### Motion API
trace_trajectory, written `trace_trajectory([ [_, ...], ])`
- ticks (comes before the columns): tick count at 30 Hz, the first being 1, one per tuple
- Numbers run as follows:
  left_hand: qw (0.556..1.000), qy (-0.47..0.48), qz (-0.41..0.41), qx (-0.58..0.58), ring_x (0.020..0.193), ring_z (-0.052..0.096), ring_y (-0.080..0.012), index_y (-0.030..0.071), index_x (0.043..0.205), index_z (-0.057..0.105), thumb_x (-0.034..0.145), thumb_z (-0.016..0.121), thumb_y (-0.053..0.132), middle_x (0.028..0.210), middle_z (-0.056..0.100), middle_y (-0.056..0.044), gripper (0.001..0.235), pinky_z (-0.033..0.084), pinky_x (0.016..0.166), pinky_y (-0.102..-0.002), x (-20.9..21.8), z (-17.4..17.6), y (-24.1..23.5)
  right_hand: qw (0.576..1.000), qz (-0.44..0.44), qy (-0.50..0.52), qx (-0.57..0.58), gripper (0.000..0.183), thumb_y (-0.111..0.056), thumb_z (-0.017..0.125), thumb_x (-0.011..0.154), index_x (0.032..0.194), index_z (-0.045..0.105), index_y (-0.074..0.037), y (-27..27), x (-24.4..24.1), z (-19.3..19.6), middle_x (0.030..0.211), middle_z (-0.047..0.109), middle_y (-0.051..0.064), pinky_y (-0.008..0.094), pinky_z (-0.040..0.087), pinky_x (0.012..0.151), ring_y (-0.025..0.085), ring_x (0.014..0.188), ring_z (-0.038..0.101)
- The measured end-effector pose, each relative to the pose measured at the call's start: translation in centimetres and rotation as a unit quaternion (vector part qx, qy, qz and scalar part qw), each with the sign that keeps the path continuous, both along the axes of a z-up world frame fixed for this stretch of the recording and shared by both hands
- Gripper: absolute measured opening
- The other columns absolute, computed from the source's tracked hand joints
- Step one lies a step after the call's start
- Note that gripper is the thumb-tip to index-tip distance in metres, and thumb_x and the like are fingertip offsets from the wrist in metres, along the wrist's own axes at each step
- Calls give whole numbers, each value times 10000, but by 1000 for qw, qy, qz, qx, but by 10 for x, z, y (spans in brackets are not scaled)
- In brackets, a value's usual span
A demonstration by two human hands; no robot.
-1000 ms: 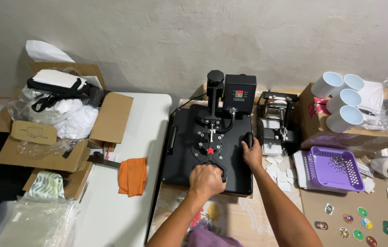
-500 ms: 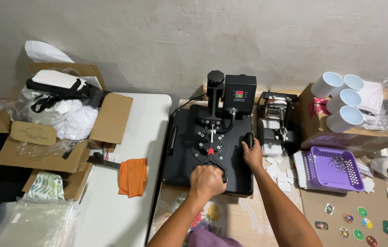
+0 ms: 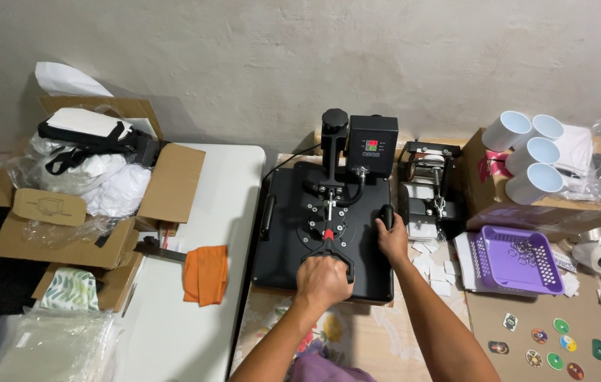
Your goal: The person operates a heat press machine, pressing down the handle to apply heat and pressure. They then open the press, remove a brown sheet, and peel a small white square sticker from a backing sheet, placing it on the table among other stickers.
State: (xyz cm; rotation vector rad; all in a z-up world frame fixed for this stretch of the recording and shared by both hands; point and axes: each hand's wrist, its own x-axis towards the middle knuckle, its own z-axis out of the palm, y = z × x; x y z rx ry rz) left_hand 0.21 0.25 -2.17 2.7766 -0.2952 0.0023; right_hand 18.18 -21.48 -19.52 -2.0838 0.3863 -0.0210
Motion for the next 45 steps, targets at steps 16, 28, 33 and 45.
trace_trajectory([
  [16, 1000, 13, -19, -8, 819, 850, -438, 63, 806, 869, 835, 649, 403, 743, 813, -188, 406, 684, 752, -557, 7, -24, 0, 1000, -11, -8, -12, 576, -399, 798, 1099, 1561, 676, -79, 0, 2, -4, 1301, 804, 285, 569, 638, 1033, 470, 1276, 755],
  [28, 998, -22, -43, -27, 767, 844, -418, 62, 790, 862, 874, 663, 428, 701, 793, -180, 426, 683, 701, -526, 11, -45, 0, 999, -30, -10, -27, 575, -423, 815, 1091, 1561, 689, -118, -1, 2, -10, 1238, 820, 284, 573, 639, 1017, 476, 1245, 766],
  [33, 998, -15, -55, -28, 771, 843, -417, 66, 798, 864, 901, 635, 429, 713, 799, -179, 441, 675, 682, -536, 9, -38, 0, 999, -36, -17, -22, 553, -414, 832, 1082, 1542, 705, -133, -4, 4, -18, 1225, 822, 275, 557, 641, 998, 471, 1221, 774],
  [45, 995, -39, -86, -34, 716, 831, -405, 60, 748, 835, 936, 606, 485, 675, 777, -179, 518, 661, 635, -529, 4, -44, 4, 998, -49, -29, 14, 548, -390, 875, 1057, 1514, 725, -125, 21, -22, 19, 1164, 825, 258, 539, 637, 938, 444, 1152, 794],
])
